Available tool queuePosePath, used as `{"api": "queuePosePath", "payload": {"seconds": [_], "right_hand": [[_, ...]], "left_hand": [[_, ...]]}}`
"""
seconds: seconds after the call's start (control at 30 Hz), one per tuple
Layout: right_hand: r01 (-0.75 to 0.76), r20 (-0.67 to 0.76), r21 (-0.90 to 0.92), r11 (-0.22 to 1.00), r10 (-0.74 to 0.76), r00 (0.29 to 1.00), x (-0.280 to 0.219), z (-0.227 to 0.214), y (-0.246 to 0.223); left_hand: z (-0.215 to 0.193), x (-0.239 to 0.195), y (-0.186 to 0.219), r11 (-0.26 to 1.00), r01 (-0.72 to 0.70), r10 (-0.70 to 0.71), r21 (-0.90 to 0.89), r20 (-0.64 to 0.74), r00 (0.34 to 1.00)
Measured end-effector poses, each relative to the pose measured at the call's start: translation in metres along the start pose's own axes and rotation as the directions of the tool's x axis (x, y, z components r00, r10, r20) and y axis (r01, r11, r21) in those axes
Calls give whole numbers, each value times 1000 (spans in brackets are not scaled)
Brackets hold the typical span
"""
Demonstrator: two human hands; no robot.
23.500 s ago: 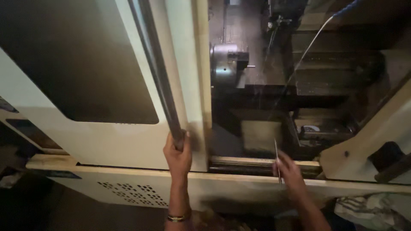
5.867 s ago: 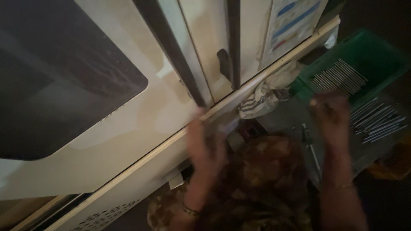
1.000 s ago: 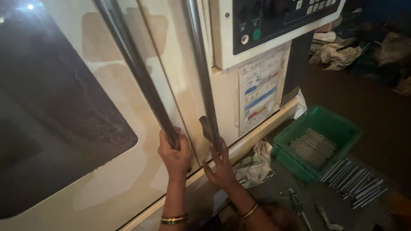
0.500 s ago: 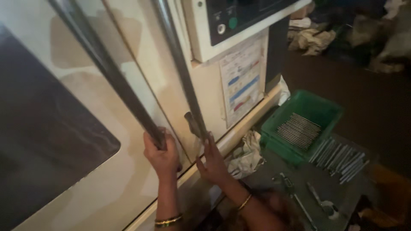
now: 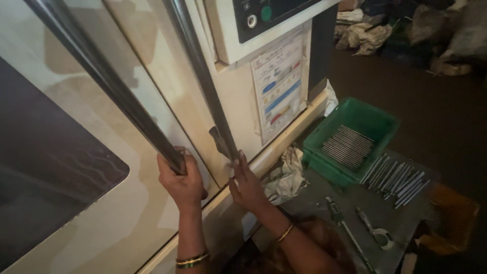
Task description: The person measures metal rods using a digital caliper, then inserts them into a machine and wipes the machine's exterior with a cloth. The person repeats the measuring and insertion process multiple times.
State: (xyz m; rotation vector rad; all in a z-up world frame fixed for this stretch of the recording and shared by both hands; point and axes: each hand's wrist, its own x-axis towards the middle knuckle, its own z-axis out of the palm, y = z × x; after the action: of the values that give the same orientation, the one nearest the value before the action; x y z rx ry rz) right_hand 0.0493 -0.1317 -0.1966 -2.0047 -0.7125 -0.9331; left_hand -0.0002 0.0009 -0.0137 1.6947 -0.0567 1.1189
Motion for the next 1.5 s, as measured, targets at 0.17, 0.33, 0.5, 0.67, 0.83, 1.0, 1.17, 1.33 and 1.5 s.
{"api": "queuePosePath", "payload": {"seconds": [0.17, 0.33, 0.5, 0.67, 0.83, 1.0, 1.17, 1.33, 1.5], "right_hand": [[-45, 4, 38, 998, 45, 999, 0, -1, -1], [-23, -9, 47, 999, 23, 1000, 1, 1, 2], [-17, -6, 84, 996, 17, 1000, 0, -1, 1], [34, -66, -172, 985, -46, 997, -2, 0, -1], [68, -224, -202, 977, -114, 968, -10, 9, -1], [109, -267, -242, 964, -174, 948, -15, 12, -5], [-101, 144, -139, 985, 121, 982, 6, -3, -13], [50, 122, -215, 975, -24, 992, 23, -17, -33], [14, 176, -143, 990, 12, 984, 31, -26, -43]], "left_hand": [[2, 0, -1, 996, 70, -71, -51, -3, 997], [1, 0, -2, 1000, -18, 18, -18, -4, 1000], [1, -1, -3, 996, 63, -63, -58, 9, 998], [1, -1, -8, 995, 74, -73, -72, 19, 997], [1, 1, -12, 997, 5, -4, -71, 16, 1000], [0, -1, -12, 996, 37, -36, -85, 22, 999], [-1, -1, -8, 994, 102, -100, -45, 40, 994], [-2, 1, -6, 998, -36, 38, -42, 33, 999], [-2, 0, -8, 999, 36, -35, -23, 53, 998]]}}
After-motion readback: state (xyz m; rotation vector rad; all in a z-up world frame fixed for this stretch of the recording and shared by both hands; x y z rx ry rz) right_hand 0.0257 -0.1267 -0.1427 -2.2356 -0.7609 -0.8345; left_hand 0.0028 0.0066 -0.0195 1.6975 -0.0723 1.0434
